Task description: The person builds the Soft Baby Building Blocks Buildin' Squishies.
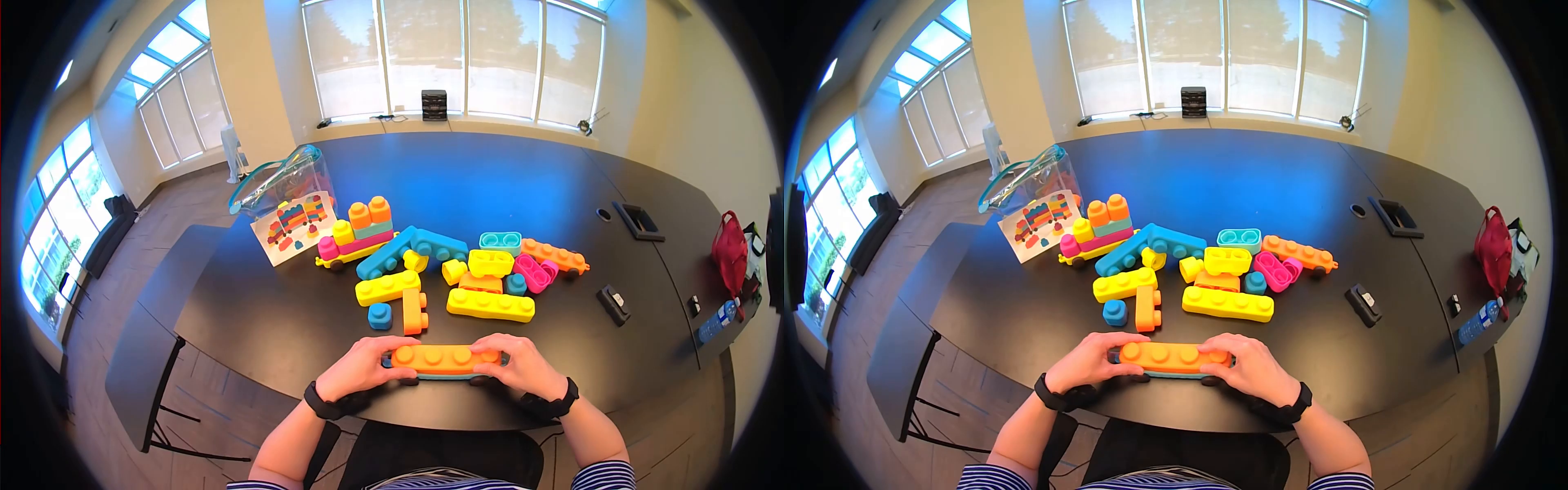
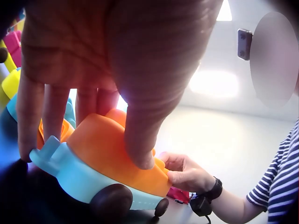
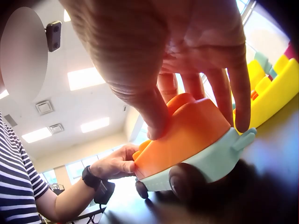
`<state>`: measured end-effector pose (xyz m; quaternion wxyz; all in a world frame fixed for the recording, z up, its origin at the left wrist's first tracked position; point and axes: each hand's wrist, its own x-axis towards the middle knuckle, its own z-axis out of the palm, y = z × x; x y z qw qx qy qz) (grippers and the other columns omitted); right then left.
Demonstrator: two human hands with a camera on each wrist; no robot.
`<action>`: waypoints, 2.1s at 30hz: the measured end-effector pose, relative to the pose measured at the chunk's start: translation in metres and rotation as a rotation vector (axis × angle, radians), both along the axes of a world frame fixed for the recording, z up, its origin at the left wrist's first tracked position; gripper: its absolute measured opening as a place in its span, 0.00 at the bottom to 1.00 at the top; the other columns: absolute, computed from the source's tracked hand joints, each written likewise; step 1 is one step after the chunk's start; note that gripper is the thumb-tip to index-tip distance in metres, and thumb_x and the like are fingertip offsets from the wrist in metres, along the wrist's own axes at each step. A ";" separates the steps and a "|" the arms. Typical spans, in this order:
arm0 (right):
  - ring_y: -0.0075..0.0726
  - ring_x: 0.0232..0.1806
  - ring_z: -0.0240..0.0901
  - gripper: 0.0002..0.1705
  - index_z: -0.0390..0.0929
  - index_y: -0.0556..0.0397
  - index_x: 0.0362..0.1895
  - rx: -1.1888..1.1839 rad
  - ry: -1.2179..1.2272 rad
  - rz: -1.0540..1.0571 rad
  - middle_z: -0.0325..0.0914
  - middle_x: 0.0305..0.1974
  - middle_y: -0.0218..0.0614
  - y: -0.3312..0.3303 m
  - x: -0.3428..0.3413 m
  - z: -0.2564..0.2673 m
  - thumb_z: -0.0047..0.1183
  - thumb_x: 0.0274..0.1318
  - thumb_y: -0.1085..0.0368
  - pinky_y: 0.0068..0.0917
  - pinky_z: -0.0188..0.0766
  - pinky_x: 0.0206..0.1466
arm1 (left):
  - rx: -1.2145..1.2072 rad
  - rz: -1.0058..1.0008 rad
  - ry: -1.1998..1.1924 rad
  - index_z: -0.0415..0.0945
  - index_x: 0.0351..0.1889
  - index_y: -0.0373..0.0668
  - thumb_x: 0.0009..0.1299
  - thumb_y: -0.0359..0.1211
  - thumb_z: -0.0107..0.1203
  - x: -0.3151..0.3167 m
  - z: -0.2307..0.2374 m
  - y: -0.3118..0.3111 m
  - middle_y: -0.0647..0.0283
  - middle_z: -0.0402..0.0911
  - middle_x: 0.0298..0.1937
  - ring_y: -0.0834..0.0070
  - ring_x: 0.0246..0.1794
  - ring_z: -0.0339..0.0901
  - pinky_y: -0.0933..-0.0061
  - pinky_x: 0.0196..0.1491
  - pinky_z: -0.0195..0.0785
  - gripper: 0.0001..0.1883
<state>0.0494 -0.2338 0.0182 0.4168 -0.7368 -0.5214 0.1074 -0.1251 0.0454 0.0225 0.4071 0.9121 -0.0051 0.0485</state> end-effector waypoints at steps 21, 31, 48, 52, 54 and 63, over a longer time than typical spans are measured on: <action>0.39 0.54 0.85 0.21 0.86 0.53 0.56 -0.088 0.105 -0.092 0.88 0.54 0.37 -0.037 0.013 0.003 0.73 0.60 0.67 0.34 0.82 0.58 | 0.126 0.355 -0.176 0.82 0.61 0.45 0.61 0.32 0.77 0.017 0.011 0.038 0.59 0.86 0.55 0.61 0.52 0.86 0.63 0.54 0.82 0.28; 0.46 0.48 0.86 0.18 0.86 0.52 0.53 0.016 0.064 -0.093 0.89 0.48 0.39 -0.033 0.009 -0.003 0.72 0.60 0.63 0.36 0.80 0.53 | 0.316 0.279 0.017 0.78 0.62 0.45 0.63 0.33 0.76 0.035 -0.012 0.057 0.54 0.83 0.59 0.54 0.57 0.82 0.58 0.60 0.79 0.29; 0.47 0.48 0.86 0.17 0.86 0.51 0.53 0.007 0.052 -0.090 0.88 0.49 0.38 -0.021 0.001 -0.001 0.72 0.61 0.62 0.38 0.80 0.54 | -0.109 -0.002 -0.177 0.79 0.65 0.42 0.65 0.27 0.75 0.007 0.026 -0.024 0.56 0.87 0.58 0.60 0.56 0.87 0.63 0.63 0.82 0.30; 0.46 0.48 0.86 0.17 0.86 0.51 0.52 0.011 0.056 -0.083 0.88 0.49 0.38 -0.018 0.000 -0.001 0.72 0.61 0.62 0.38 0.80 0.54 | -0.044 0.033 -0.206 0.81 0.62 0.41 0.63 0.28 0.77 0.005 0.026 -0.025 0.56 0.88 0.56 0.59 0.55 0.88 0.64 0.62 0.82 0.28; 0.47 0.48 0.86 0.17 0.86 0.51 0.52 0.016 0.049 -0.085 0.88 0.48 0.38 -0.017 -0.001 0.000 0.72 0.60 0.62 0.38 0.80 0.54 | -0.036 0.057 -0.195 0.81 0.61 0.41 0.62 0.29 0.77 0.004 0.026 -0.025 0.56 0.89 0.55 0.59 0.54 0.88 0.64 0.62 0.82 0.28; 0.47 0.48 0.86 0.17 0.86 0.51 0.52 0.013 0.041 -0.084 0.88 0.48 0.39 -0.015 -0.003 0.001 0.72 0.61 0.61 0.38 0.81 0.53 | -0.108 0.105 -0.149 0.80 0.60 0.42 0.61 0.27 0.78 0.001 0.022 -0.026 0.57 0.89 0.54 0.59 0.55 0.89 0.62 0.64 0.82 0.29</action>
